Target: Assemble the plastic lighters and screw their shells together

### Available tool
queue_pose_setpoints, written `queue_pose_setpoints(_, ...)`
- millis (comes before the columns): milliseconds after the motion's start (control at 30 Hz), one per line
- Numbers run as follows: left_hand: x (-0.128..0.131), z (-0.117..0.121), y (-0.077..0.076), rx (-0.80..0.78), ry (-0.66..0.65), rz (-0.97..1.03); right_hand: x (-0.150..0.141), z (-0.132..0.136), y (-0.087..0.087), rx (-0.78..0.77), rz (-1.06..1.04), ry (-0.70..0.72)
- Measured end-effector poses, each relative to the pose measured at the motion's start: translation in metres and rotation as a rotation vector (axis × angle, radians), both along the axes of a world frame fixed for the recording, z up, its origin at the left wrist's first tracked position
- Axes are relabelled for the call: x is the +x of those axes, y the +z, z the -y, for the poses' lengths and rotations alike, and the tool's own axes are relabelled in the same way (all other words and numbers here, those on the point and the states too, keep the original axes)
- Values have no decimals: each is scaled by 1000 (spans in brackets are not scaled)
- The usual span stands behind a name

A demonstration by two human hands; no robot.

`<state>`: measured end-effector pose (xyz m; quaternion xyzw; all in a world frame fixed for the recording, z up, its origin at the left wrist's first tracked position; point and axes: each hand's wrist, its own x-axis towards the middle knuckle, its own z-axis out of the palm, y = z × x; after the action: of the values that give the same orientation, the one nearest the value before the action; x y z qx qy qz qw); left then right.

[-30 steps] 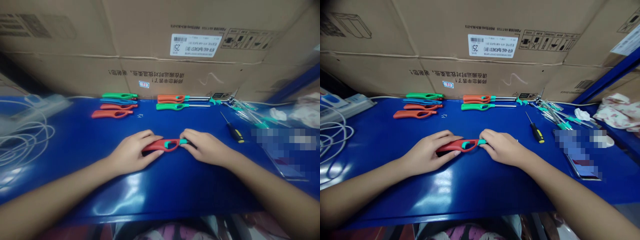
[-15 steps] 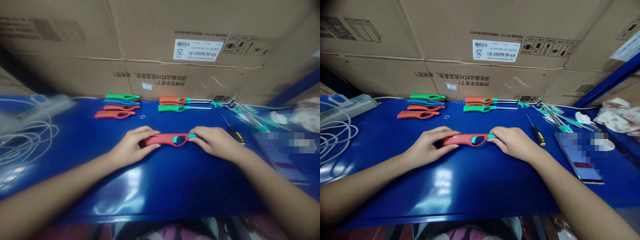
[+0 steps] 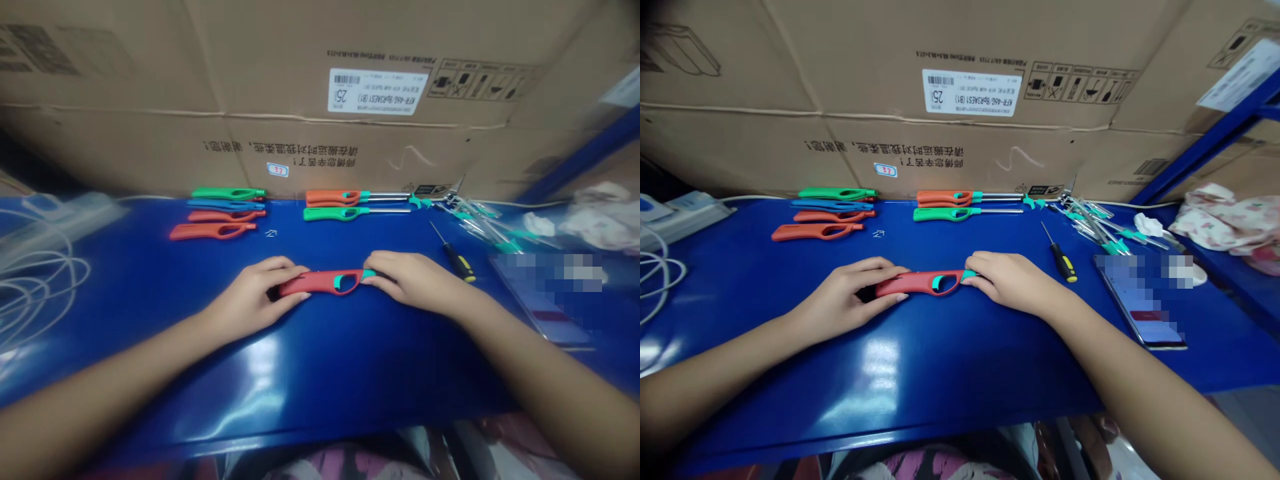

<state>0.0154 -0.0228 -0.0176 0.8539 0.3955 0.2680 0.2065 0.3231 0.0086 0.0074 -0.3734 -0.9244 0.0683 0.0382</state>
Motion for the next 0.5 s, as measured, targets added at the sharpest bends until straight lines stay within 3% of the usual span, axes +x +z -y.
queue_pose_setpoints(167,1,-2,0,39,7,-103,5,0,13,-45,7,9)
queue_pose_setpoints(233,1,-2,0,45,7,-119,9,1,17,-52,3,-64)
queue_pose_setpoints(300,1,-2,1,52,10,-131,14,0,20,10,50,-248)
queue_pose_setpoints(400,2,0,4,56,24,-146,26,-2,25,101,201,-660)
queue_pose_setpoints(500,2,2,6,44,27,-152,42,-6,33,41,349,-973)
